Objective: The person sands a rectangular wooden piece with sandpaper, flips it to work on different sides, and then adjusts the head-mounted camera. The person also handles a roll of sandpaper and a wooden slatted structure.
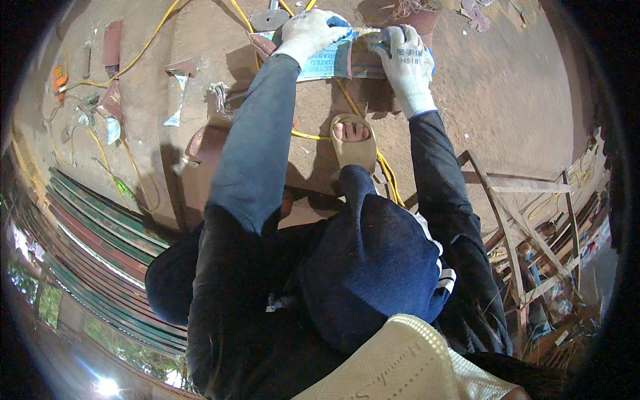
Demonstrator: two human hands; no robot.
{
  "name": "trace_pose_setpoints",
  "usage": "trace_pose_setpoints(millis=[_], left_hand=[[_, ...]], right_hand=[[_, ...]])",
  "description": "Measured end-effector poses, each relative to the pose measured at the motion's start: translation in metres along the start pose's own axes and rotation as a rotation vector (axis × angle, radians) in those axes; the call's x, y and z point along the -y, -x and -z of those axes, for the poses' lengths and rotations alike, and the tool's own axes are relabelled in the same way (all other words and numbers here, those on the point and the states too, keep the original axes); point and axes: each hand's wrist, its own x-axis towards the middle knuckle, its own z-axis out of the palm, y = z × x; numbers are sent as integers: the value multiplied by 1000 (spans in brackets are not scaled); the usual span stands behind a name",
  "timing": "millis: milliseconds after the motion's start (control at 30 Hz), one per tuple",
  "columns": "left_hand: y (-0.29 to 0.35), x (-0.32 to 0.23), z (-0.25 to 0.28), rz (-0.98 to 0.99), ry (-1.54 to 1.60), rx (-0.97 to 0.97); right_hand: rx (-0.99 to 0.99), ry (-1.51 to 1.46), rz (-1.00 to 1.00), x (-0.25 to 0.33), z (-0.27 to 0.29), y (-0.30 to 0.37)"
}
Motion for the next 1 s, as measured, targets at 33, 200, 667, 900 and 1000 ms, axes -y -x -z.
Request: trace_pose_setpoints(millis=[33,200,667,900,1000], left_hand=[[0,-1,0,10,2,9],[-2,-3,-11,41,-32,2],[-3,-8,-12,76,-11,52],[-7,4,-11,13,-32,78],[-5,0,-6,12,-37,68]], right_hand=[[-2,47,47,1,1,6],[193,193,107,35,7,16],[115,48,16,58,-14,41],[149,31,-28,63,-21,36],[169,19,-29,64,-21,35]])
